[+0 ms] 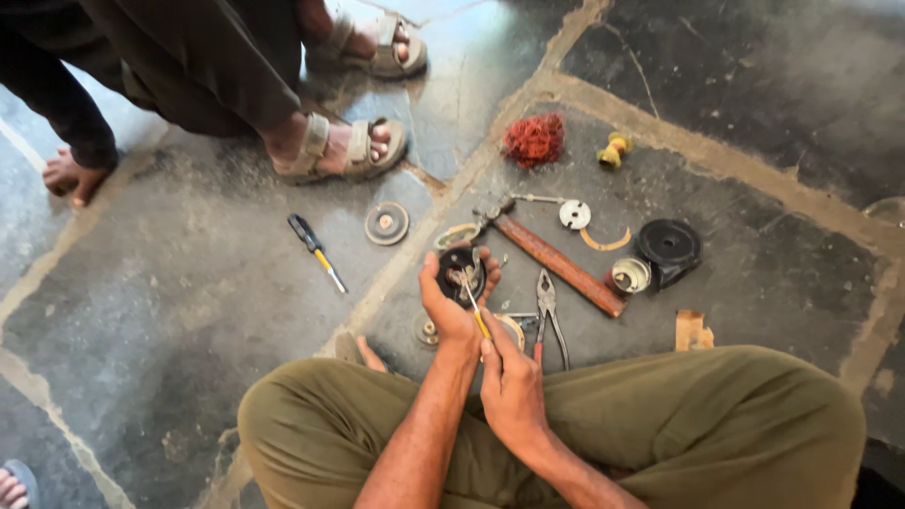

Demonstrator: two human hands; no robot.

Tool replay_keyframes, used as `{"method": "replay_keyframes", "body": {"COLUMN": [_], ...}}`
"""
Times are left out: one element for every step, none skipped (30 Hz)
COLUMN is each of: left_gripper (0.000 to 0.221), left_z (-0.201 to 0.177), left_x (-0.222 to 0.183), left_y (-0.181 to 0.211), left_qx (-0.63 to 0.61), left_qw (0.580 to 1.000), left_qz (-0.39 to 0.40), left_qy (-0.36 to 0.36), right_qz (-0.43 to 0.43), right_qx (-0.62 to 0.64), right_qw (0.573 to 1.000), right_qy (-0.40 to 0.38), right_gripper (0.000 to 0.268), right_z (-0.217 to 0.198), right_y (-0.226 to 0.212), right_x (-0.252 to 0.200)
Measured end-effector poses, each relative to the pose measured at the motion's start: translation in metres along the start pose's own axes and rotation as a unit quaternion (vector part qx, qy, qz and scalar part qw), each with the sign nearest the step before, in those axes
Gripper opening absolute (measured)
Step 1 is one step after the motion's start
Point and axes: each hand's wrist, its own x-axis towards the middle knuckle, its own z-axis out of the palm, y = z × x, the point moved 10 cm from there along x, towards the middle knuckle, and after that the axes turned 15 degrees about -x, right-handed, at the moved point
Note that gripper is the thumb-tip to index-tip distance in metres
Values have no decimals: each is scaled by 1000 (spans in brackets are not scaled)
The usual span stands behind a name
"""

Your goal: The person sits on the floor and uses a hammer, screwdriver, and pliers to disassemble and adjust a small circular electrical component. They remove parts, tap the housing, and manipulate internal pieces before reassembling the unit.

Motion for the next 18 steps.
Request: {"method": "replay_keyframes", "body": {"left_gripper": [55,54,54,54,54,54,54,54,53,53,52,51,51,51,51,51,51,51], "left_z": [1,3,4,5,5,3,1,1,0,1,-1,-3,-4,-8,-12,-13,-13,-15], "left_x": [0,1,2,2,3,3,3,2,1,3,5,5,7,7,7,8,11,11], "left_y": [-1,-1,-2,-1,-1,-2,-3,-5,-6,-5,-3,-3,-2,-2,-1,1,1,2], "left_qx": [-8,-9,-10,-9,-4,-1,3,8,12,17,20,24,27,31,35,38,40,42], "left_qw": [1000,1000,999,999,999,998,997,996,996,996,996,995,994,994,993,993,992,990], "left_qz": [-9,-20,-30,-41,-53,-65,-77,-81,-85,-85,-86,-87,-88,-88,-88,-86,-94,-103], "left_qy": [1,2,2,3,11,19,28,27,26,24,33,42,51,59,68,75,79,87], "right_qz": [-1,-3,-12,-20,-28,-19,-9,2,-4,-13,-22,-24,-25,-23,-25,-28,-32,-41], "right_qx": [-3,-6,-15,-23,-32,-38,-45,-52,-54,-54,-54,-54,-53,-52,-63,-73,-83,-112], "right_qw": [1000,1000,1000,999,999,999,999,999,998,998,998,998,998,998,998,997,996,993], "right_qy": [1,2,7,11,15,11,7,3,12,20,29,27,26,21,21,21,21,14], "right_gripper": [42,43,43,43,43,44,44,44,44,43,43,42,42,42,42,43,44,46], "right_z": [0,0,-1,-1,-1,1,3,3,1,2,2,4,5,6,7,7,8,10], "right_y": [0,1,0,0,-1,3,7,12,13,12,11,12,12,14,14,14,14,13], "right_x": [-1,0,1,0,0,-1,-1,-4,-6,-6,-6,-6,-5,-8,-9,-8,-6,-8]}}
